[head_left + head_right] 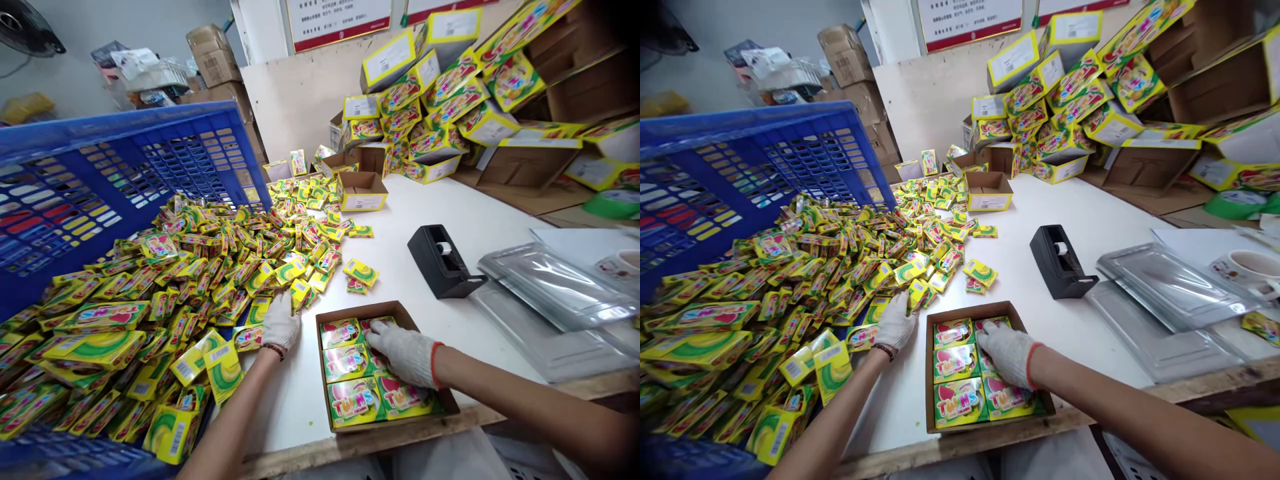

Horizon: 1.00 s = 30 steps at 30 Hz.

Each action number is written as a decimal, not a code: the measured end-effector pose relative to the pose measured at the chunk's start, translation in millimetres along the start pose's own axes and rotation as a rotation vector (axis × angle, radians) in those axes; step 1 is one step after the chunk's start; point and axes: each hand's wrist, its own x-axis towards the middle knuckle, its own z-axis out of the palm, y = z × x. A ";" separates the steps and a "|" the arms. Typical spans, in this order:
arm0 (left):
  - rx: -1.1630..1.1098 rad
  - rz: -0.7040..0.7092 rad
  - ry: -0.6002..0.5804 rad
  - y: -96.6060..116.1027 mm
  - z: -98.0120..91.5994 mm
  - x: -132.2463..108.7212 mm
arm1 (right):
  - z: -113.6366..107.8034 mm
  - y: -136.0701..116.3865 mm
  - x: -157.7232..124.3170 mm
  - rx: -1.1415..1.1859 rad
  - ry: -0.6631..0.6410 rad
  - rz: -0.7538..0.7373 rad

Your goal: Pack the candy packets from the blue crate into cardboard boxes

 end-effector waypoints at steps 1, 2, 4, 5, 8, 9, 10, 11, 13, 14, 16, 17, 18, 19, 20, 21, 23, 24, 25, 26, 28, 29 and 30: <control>-0.012 -0.003 0.010 -1.3 -0.6 -0.6 | -10.3 0.5 -4.3 0.052 0.033 0.000; -0.023 -0.006 0.026 0.2 -4.1 -4.5 | -21.1 -1.2 -9.2 0.081 0.098 0.000; -0.077 0.038 0.058 12.4 -19.5 -19.7 | -43.2 -11.2 -19.2 0.047 0.302 -0.039; -0.128 0.093 0.066 22.6 -30.2 -29.7 | -54.0 -18.6 -23.7 -0.008 0.416 -0.085; -0.339 0.323 -0.029 59.9 -61.3 -60.3 | -81.7 -39.3 -34.2 -0.187 0.597 -0.271; -0.402 0.376 -0.108 69.6 -68.1 -68.1 | -88.3 -42.5 -36.6 -0.214 0.594 -0.316; -0.439 0.401 -0.186 75.5 -72.4 -73.9 | -93.0 -42.8 -38.5 -0.218 0.569 -0.334; -0.444 0.406 -0.251 76.5 -74.3 -77.3 | -95.9 -40.0 -39.8 -0.204 0.530 -0.319; -0.307 0.365 -0.306 63.0 -72.3 -77.1 | -96.2 -27.5 -40.4 -0.162 0.405 -0.219; -0.144 0.327 -0.317 49.9 -69.8 -74.2 | -93.9 -19.6 -39.3 -0.145 0.323 -0.150; 0.267 0.219 -0.340 17.6 -64.5 -66.4 | -85.6 -6.1 -33.1 -0.131 0.144 -0.041; 0.440 0.160 -0.362 1.4 -62.7 -62.7 | -80.3 -2.0 -27.8 -0.131 0.060 -0.014; 0.567 0.111 -0.382 -13.3 -61.8 -59.9 | -74.5 0.0 -21.0 -0.132 -0.016 0.000; 0.639 0.076 -0.395 -25.8 -61.7 -58.3 | -68.6 0.2 -13.2 -0.131 -0.077 0.008; 0.667 0.054 -0.397 -35.6 -62.3 -57.8 | -63.0 -0.8 -5.0 -0.127 -0.124 0.013; 0.671 0.046 -0.395 -43.0 -63.5 -58.4 | -57.6 -2.3 2.9 -0.122 -0.156 0.017; 0.681 0.043 -0.387 -51.2 -66.3 -61.5 | -47.9 -4.0 14.8 -0.098 -0.185 0.025; 0.681 0.045 -0.382 -53.0 -67.4 -63.4 | -43.5 -3.5 17.8 -0.081 -0.187 0.026; 0.679 0.049 -0.376 -53.6 -68.3 -65.1 | -39.3 -1.9 18.9 -0.060 -0.175 0.030; 0.678 0.056 -0.371 -53.3 -68.7 -66.5 | -35.1 0.4 18.3 -0.038 -0.155 0.039; 0.649 0.063 -0.350 -49.8 -68.4 -68.2 | -26.9 5.9 14.1 0.009 -0.097 0.065; 0.597 0.063 -0.326 -46.1 -67.9 -68.5 | -23.2 8.4 11.8 0.031 -0.071 0.079; 0.519 0.063 -0.285 -40.8 -67.5 -68.7 | -20.0 10.1 10.0 0.050 -0.050 0.090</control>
